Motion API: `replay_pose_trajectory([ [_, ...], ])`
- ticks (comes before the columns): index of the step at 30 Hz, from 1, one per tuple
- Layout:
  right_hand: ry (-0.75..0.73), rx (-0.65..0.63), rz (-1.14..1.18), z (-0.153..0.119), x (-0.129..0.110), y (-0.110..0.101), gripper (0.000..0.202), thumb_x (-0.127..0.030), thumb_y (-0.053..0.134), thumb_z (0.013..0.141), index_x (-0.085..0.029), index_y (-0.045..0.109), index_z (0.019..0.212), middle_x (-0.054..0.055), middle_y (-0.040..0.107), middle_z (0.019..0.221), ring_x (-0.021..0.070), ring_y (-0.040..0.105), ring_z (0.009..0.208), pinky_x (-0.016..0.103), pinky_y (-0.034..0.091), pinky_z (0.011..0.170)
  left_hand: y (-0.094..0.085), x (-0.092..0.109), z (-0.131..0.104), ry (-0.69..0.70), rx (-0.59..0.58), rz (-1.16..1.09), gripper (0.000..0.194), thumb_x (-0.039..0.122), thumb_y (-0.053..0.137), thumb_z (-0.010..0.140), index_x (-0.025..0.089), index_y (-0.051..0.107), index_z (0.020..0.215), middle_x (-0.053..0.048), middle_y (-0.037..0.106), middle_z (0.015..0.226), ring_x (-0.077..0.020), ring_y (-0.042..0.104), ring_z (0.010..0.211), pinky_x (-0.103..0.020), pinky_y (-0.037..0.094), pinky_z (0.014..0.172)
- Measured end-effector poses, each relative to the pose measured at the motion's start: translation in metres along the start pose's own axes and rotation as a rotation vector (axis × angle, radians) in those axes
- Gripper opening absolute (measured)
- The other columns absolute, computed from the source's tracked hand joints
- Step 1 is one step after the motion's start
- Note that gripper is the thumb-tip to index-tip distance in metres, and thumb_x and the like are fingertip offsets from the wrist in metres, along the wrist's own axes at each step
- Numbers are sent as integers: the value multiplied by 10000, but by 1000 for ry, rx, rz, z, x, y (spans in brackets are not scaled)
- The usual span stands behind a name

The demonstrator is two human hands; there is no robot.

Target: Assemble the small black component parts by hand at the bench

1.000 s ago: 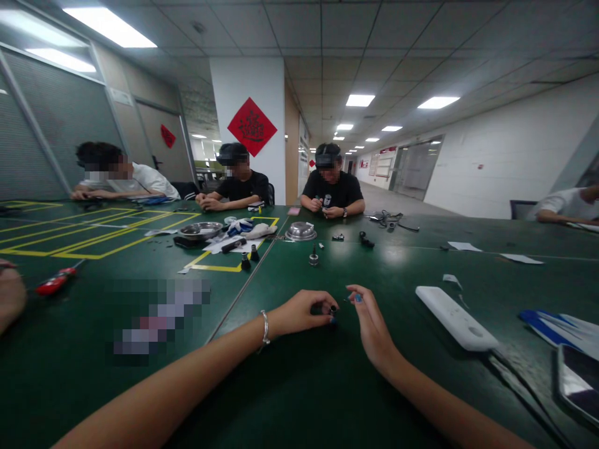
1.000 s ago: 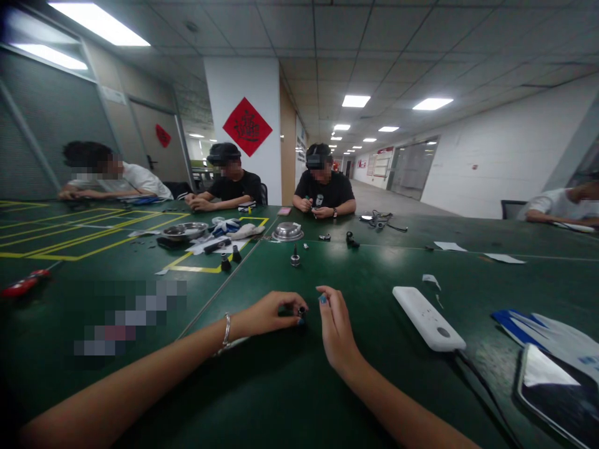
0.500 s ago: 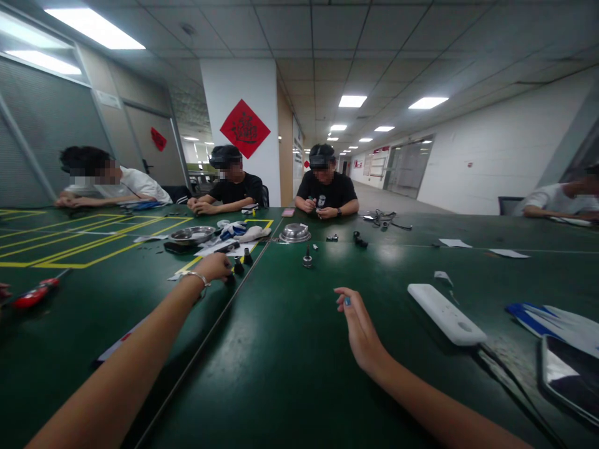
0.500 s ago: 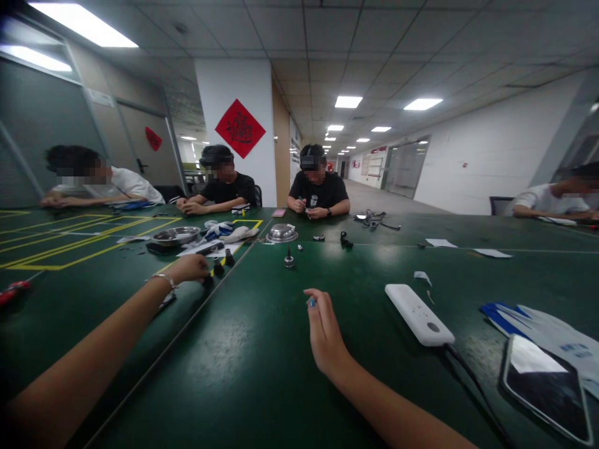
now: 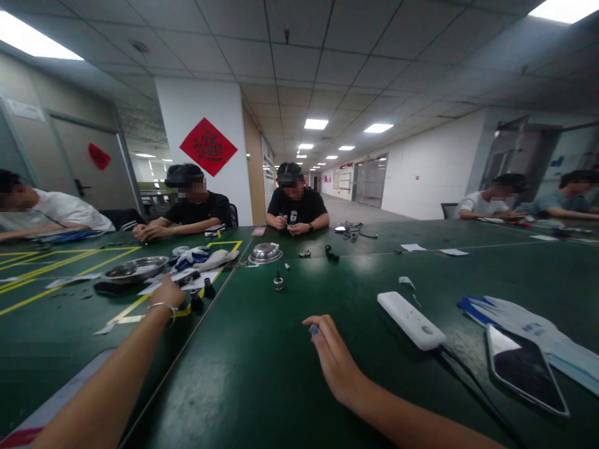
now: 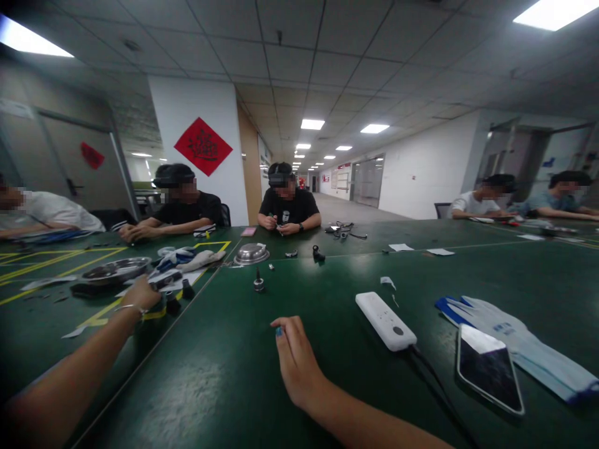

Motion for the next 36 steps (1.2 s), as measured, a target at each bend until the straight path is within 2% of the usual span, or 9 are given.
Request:
replay_pose_trajectory([
  [3,9,-1,-9,0,-1,-1,328,-425,261,963,-216,497,1054,53,478,970,190,497,875,306,414,774,-8,9,-17,-225,97,27,543,415,374,813,49,431,1209,-257,559,1102,-410,546,1017,-443,437,761],
  [5,9,-10,-8,-1,-3,-2,316,-403,263,964,-218,499,1062,54,481,970,189,499,863,308,418,769,-11,21,-30,-243,140,50,539,402,232,875,26,427,1208,-272,515,1182,-419,506,1078,-465,419,788],
  [8,10,-23,-4,-2,-5,-1,299,-368,265,967,-218,499,1075,56,484,979,190,502,865,316,422,768,-8,36,-45,-229,129,72,593,399,142,898,-27,441,1182,-294,504,1198,-423,465,1131,-477,409,811],
  [12,-13,-17,-2,-3,-6,-1,301,-371,271,974,-216,508,1075,59,491,989,195,505,891,318,428,776,8,43,-55,-192,29,111,532,396,291,865,-12,505,1129,-272,551,1163,-422,502,1084,-479,426,784],
  [17,0,-22,-23,-3,-7,-3,321,-400,266,974,-220,515,1067,58,487,1004,190,510,884,302,436,755,22,49,-70,27,64,189,404,160,257,856,88,515,1158,-199,549,1187,-356,467,1127,-447,407,841],
  [20,2,-32,-31,-3,-6,-3,331,-417,267,975,-220,521,1050,55,480,1010,186,511,898,300,431,779,27,51,-76,154,86,249,402,227,254,884,152,534,1162,-166,538,1182,-326,484,1083,-412,415,832],
  [23,-4,-50,-38,-3,-5,-1,349,-422,254,974,-213,528,1027,55,472,1000,186,511,903,305,424,790,32,51,-75,221,75,314,401,244,255,890,130,555,1130,-160,528,1175,-294,511,1038,-357,418,837],
  [30,-44,-57,-40,-2,-5,1,339,-401,281,969,-205,557,977,54,470,969,194,511,883,326,422,791,33,41,-69,129,23,330,399,246,244,880,127,520,1141,-186,587,1107,-333,548,1011,-412,428,781],
  [36,-8,-79,-75,-2,-6,0,283,-341,298,951,-206,545,982,55,437,992,188,513,871,315,425,768,27,30,-66,42,-21,324,373,200,280,845,148,536,1112,-190,640,1005,-335,590,959,-384,431,721],
])
Point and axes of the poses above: each hand's wrist, its own z-axis towards the middle knuckle, its own y-axis out of the palm, x = y × z, the point moved 4 cm from there along z, towards the middle knuckle
